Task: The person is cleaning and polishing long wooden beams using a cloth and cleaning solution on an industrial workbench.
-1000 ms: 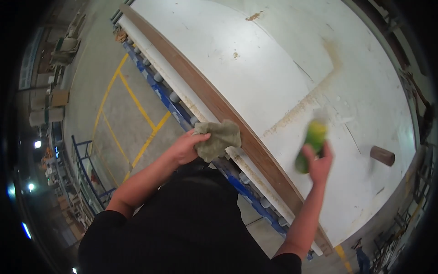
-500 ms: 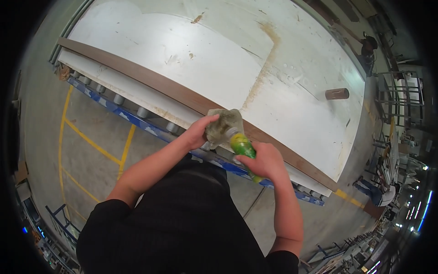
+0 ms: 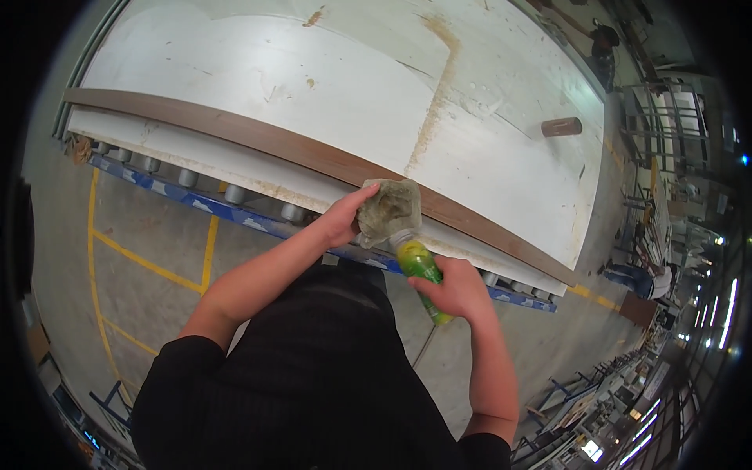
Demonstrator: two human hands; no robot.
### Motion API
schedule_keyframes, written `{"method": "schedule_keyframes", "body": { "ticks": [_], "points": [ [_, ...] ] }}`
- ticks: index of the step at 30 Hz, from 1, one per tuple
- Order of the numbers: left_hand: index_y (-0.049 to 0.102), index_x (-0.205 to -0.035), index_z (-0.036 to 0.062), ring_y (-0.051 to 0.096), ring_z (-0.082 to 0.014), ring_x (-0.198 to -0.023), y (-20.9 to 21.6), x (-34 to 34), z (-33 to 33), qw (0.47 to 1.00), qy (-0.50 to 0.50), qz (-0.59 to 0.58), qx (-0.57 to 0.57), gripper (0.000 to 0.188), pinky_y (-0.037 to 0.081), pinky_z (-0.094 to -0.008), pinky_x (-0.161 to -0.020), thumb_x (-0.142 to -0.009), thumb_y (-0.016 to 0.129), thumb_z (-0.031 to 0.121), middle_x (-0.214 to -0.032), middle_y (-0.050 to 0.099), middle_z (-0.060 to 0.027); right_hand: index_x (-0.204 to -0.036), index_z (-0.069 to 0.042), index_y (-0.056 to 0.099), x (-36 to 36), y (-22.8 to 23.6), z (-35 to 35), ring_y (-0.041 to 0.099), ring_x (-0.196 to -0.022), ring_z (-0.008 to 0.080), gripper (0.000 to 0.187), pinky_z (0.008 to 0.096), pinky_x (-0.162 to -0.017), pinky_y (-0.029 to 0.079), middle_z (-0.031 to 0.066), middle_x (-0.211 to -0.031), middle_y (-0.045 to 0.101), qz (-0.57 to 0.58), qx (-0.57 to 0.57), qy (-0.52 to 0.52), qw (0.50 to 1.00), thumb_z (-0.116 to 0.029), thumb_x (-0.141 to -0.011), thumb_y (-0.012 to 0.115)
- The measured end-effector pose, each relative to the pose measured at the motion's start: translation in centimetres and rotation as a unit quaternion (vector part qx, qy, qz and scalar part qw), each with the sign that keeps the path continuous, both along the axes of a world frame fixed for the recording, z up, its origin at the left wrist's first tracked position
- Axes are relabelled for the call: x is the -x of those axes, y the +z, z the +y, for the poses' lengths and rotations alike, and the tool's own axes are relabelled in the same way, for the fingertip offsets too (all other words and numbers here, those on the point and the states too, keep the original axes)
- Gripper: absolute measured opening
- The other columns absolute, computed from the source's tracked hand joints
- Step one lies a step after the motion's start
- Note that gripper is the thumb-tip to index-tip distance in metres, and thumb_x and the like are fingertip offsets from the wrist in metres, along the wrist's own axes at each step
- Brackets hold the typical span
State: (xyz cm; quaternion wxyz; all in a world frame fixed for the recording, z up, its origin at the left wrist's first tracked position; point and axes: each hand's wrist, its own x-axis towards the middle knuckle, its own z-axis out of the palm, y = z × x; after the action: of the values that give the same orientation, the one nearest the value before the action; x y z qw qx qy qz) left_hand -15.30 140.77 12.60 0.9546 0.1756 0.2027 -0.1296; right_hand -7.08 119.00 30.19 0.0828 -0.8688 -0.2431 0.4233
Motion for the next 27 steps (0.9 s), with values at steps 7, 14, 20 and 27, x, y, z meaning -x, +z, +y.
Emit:
{"method": "schedule_keyframes", "body": {
  "ticks": [7,14,20,27],
  "points": [
    [0.052,-0.156,0.0074,0.06,-0.0257,-0.139,0.1,-3.2,-3.6,1.0,-0.021,-0.006,0.004,0.062,0.047,-0.0436,-0.119,-0.113,0.048,0.052,-0.152,0.062,-0.0105,-0.098,-0.001,0.076,-1.8,0.8,-2.6,0.071,-0.086,0.046,0.052,0.0504,-0.076,0.055,0.0243,-0.086,0.073,-0.031,0.0,-0.025,0.999,-0.05,-0.084,0.084],
    [0.057,-0.151,0.0071,0.065,-0.0225,-0.132,0.9,-7.0,-10.2,0.999,-0.032,0.012,0.007,0.066,0.051,-0.0399,-0.112,-0.113,0.045,0.059,-0.146,0.066,-0.0077,-0.093,0.0,0.073,-7.2,0.4,-8.7,0.069,-0.075,0.0433,0.049,0.0466,-0.069,0.053,0.0221,-0.079,0.07,-0.042,-0.03,-0.026,0.998,-0.046,-0.083,0.086],
    [0.05,-0.158,0.005,0.057,-0.0294,-0.143,2.1,-11.5,-14.2,1.0,0.016,0.008,0.008,0.07,0.043,-0.0474,-0.123,-0.113,0.042,0.059,-0.155,0.059,-0.0125,-0.1,-0.002,0.075,-11.2,-2.5,-16.6,0.07,-0.08,0.0403,0.049,0.0453,-0.073,0.054,0.0208,-0.085,0.071,0.003,-0.056,0.004,0.998,-0.046,-0.083,0.087],
    [0.054,-0.153,0.0062,0.058,-0.0278,-0.14,2.6,-12.7,-15.9,0.99,0.133,0.028,-0.035,0.06,0.045,-0.0466,-0.12,-0.112,0.049,0.051,-0.15,0.062,-0.0104,-0.112,-0.001,0.072,-18.5,-7.7,-19.8,0.069,-0.089,0.0172,0.047,0.0347,-0.082,0.055,0.0071,-0.099,0.075,0.022,-0.32,-0.169,0.932,-0.034,-0.084,0.091]
  ]
}}
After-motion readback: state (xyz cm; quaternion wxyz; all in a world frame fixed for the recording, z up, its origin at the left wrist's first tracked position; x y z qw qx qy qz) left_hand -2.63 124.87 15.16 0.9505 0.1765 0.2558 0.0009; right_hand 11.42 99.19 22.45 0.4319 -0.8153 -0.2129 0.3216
